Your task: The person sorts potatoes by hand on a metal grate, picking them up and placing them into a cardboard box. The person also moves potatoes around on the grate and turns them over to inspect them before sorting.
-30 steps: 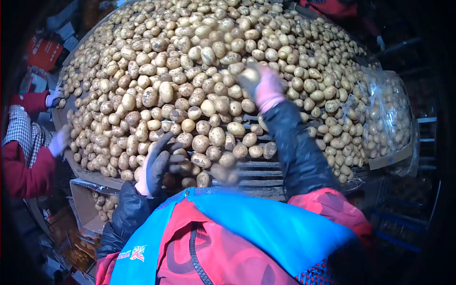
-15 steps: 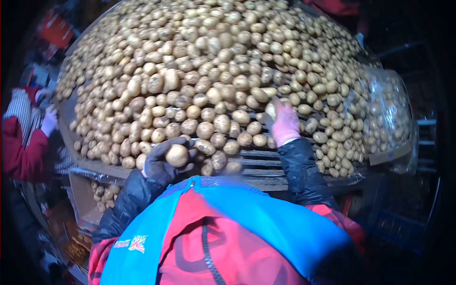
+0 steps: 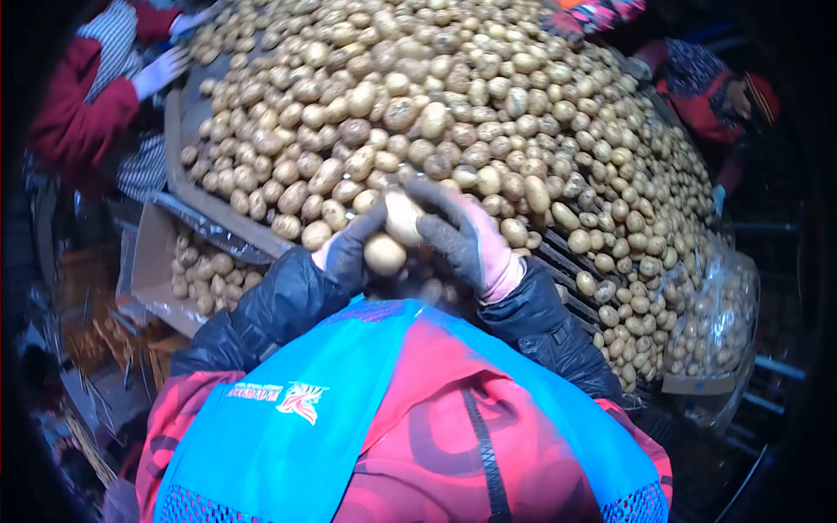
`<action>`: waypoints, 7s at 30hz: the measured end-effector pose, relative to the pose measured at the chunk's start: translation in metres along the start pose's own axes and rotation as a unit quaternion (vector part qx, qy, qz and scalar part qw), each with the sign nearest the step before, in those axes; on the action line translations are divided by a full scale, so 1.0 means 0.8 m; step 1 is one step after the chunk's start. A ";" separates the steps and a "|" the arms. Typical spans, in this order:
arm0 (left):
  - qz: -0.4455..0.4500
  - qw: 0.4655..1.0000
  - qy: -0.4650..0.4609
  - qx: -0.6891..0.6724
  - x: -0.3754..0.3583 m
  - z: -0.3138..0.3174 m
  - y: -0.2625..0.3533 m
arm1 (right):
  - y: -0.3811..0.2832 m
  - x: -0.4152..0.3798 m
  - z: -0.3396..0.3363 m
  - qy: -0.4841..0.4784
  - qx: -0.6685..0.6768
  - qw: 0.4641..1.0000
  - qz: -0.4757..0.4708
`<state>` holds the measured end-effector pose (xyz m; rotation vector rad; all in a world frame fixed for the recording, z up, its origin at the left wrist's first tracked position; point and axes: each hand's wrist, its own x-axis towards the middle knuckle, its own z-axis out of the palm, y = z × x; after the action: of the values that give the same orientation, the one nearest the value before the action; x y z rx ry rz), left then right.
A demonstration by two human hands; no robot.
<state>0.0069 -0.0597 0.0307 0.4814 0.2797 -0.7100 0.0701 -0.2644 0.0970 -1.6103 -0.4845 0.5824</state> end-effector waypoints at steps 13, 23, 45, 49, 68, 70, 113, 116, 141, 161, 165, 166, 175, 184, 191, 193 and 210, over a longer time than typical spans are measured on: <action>0.361 0.919 0.000 -0.160 -0.119 -0.099 0.017 | 0.088 0.063 -0.049 0.068 -0.549 0.826 -0.104; 0.653 0.662 0.276 -0.243 -0.354 -0.177 0.015 | 0.122 0.061 -0.070 0.064 -0.569 0.809 -0.134; 0.595 0.561 0.365 0.446 -0.157 -0.126 0.064 | 0.087 0.055 -0.039 0.074 -0.548 0.831 -0.054; 0.501 0.568 0.208 0.619 -0.066 -0.026 0.048 | 0.090 0.035 -0.012 0.080 -0.504 0.857 -0.078; 0.343 0.459 0.170 0.802 0.007 -0.036 0.015 | 0.065 0.032 -0.126 0.281 -0.555 0.767 0.154; 0.337 0.452 0.172 0.808 0.009 -0.031 0.016 | 0.058 0.040 -0.102 0.220 -0.536 0.803 0.139; 0.108 0.973 0.009 -0.204 -0.004 -0.094 0.026 | 0.042 0.165 0.008 -0.019 -0.544 0.839 0.028; 0.118 0.977 -0.019 -0.178 -0.004 -0.096 0.024 | 0.043 0.159 -0.028 -0.064 -0.388 0.912 -0.122; 0.105 0.981 0.024 -0.161 -0.006 -0.075 0.030 | -0.017 0.183 -0.180 0.027 -0.471 0.880 -0.057; 0.048 0.998 -0.019 -0.026 -0.018 -0.090 0.037 | 0.074 0.146 -0.151 0.275 -0.232 0.933 0.017; 0.008 0.987 0.000 -0.158 -0.013 -0.042 0.041 | 0.035 0.087 -0.050 0.071 -0.267 0.946 -0.168; 0.010 0.989 -0.008 -0.151 -0.012 -0.037 0.039 | 0.028 0.084 -0.047 0.067 -0.322 0.918 -0.220; 0.027 0.985 -0.059 -0.157 -0.006 -0.064 0.037 | 0.075 0.142 -0.271 0.133 -0.698 0.651 0.265; 0.161 0.977 -0.008 -0.142 -0.009 -0.059 0.040 | 0.087 0.165 -0.284 0.167 -0.632 0.728 0.205; 0.329 0.926 0.134 -0.123 -0.122 -0.049 0.042 | 0.166 0.114 -0.374 0.193 -0.108 0.975 -0.007; 0.399 0.898 0.181 -0.052 -0.173 -0.083 0.049 | 0.098 0.071 -0.290 0.163 -0.087 0.980 0.069; 0.369 0.920 0.074 0.113 -0.078 -0.006 0.004 | -0.003 0.075 0.053 -0.096 0.060 0.992 0.057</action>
<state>-0.0366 -0.0205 0.0533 0.8036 0.1361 0.0378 0.0910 -0.1942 0.0903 -1.4808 -0.4915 0.8428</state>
